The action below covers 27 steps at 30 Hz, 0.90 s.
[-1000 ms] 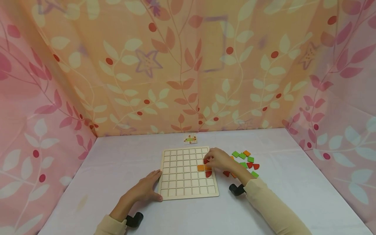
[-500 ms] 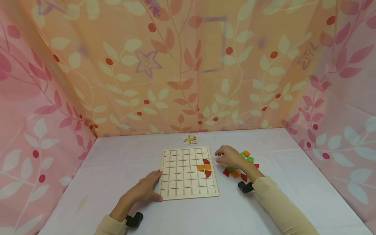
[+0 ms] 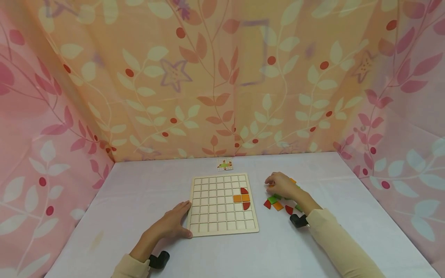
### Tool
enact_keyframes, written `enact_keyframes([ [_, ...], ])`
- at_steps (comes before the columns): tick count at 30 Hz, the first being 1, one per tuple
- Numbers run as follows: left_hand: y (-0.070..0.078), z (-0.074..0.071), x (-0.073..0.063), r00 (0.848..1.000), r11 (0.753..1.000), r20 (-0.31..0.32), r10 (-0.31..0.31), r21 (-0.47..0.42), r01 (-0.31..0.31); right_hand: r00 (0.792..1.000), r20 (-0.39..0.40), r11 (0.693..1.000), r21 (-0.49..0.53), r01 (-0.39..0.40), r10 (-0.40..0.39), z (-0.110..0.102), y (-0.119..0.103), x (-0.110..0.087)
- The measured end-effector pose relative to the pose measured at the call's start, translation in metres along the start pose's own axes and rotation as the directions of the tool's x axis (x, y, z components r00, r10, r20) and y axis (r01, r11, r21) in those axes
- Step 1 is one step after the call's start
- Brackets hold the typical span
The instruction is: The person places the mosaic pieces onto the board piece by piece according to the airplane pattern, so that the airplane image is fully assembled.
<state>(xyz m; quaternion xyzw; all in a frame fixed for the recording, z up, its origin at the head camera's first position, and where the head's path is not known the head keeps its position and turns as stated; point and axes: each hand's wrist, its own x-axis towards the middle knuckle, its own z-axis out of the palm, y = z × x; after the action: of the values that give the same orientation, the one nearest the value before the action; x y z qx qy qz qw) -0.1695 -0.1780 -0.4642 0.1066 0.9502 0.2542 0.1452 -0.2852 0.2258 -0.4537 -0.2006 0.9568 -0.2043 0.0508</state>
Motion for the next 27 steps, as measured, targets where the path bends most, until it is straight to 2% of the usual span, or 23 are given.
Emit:
enact_keyframes([
  [8, 0.0, -0.0001, -0.0004, 1.0, 1.0, 0.004, -0.003, -0.005, 0.003, 1.0, 0.002, 0.998, -0.057, -0.002, 0.002, 0.0008, 0.0079, -0.0036],
  [18, -0.0002, 0.0006, -0.0001, 1.0, 1.0, 0.004, -0.002, -0.005, 0.002, 0.999, 0.027, 0.995, -0.099, -0.034, 0.037, -0.0004, 0.0071, -0.0063],
  [27, 0.0017, -0.0015, -0.0008, 1.0, 1.0, 0.005, -0.012, 0.001, 0.012, 0.999, 0.029, 0.995, -0.089, -0.033, 0.035, -0.0013, 0.0078, -0.0054],
])
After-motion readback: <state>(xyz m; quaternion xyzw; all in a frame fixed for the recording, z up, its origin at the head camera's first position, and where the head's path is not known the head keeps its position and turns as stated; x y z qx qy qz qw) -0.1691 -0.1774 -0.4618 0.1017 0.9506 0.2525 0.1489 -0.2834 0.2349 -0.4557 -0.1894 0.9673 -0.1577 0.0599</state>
